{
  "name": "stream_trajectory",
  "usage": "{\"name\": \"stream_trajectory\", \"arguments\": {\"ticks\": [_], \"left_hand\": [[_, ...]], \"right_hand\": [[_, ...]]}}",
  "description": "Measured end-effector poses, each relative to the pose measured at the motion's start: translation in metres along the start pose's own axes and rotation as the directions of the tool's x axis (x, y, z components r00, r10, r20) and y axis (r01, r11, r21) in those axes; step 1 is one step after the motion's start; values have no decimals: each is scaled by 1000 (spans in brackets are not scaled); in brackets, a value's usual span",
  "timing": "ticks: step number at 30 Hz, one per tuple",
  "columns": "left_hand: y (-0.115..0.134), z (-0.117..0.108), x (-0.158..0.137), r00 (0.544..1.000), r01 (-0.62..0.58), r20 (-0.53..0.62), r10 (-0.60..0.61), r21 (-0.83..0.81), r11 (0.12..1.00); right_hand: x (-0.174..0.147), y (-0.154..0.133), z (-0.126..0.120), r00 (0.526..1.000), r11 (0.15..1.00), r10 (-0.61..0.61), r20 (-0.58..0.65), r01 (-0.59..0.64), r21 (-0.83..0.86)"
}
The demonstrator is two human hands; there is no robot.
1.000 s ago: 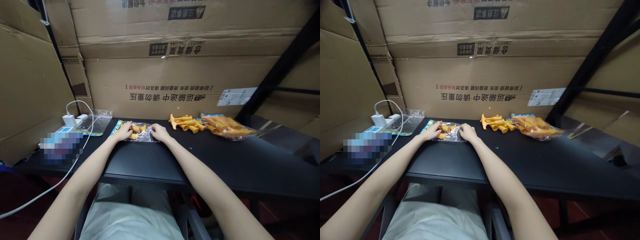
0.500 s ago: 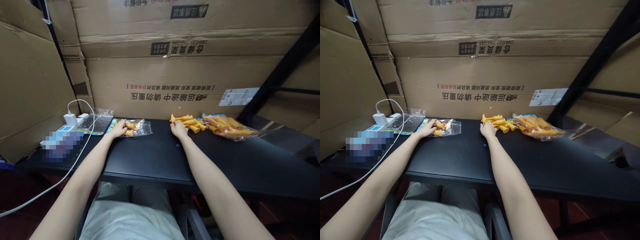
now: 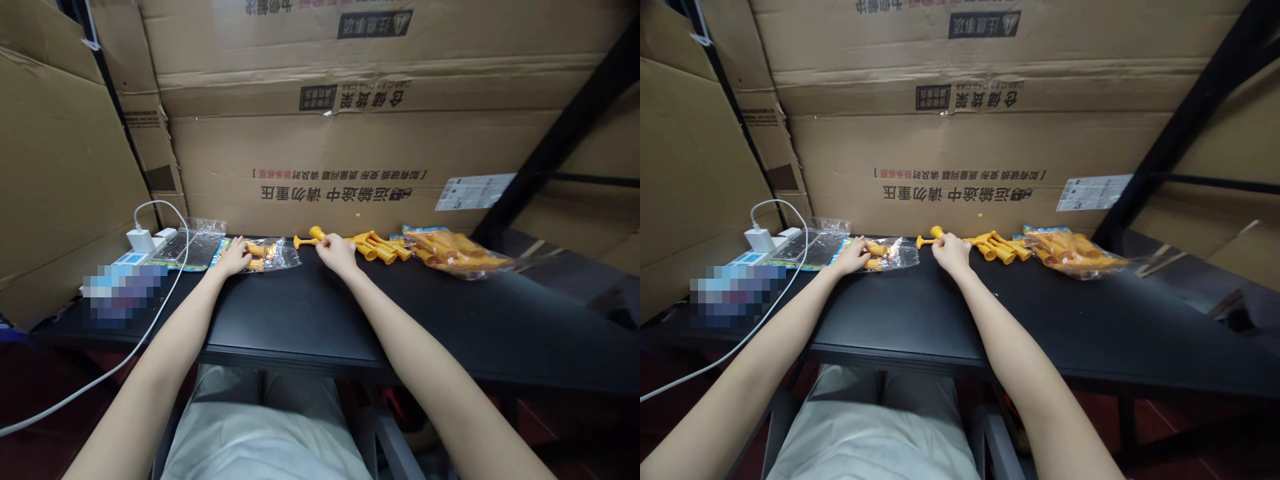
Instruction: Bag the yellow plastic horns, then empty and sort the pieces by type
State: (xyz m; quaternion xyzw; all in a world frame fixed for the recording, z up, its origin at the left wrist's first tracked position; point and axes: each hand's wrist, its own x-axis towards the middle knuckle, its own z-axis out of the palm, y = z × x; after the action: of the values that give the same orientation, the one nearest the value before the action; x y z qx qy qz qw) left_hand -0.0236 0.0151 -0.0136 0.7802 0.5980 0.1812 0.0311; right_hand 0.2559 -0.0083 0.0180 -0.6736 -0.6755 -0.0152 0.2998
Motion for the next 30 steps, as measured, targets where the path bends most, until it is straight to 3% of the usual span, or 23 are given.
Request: {"name": "stream_trajectory", "arguments": {"ticks": [8,13,21,25,30], "left_hand": [[0,7,2,984,179,5,-179,-27,983],[0,9,3,992,122,26,-120,-61,991],[5,12,4,999,-30,30,33,-105,994],[6,13,6,998,-47,22,51,-125,991],[5,13,8,999,-31,17,34,-156,987]], "right_hand": [[-4,-6,11,972,917,-192,138,127,377],[-7,-8,16,902,852,-335,271,167,496],[-12,-12,15,852,767,-393,346,96,634],[-9,-10,30,873,727,-375,312,67,684],[-3,-6,49,900,606,-373,223,55,793]]}}
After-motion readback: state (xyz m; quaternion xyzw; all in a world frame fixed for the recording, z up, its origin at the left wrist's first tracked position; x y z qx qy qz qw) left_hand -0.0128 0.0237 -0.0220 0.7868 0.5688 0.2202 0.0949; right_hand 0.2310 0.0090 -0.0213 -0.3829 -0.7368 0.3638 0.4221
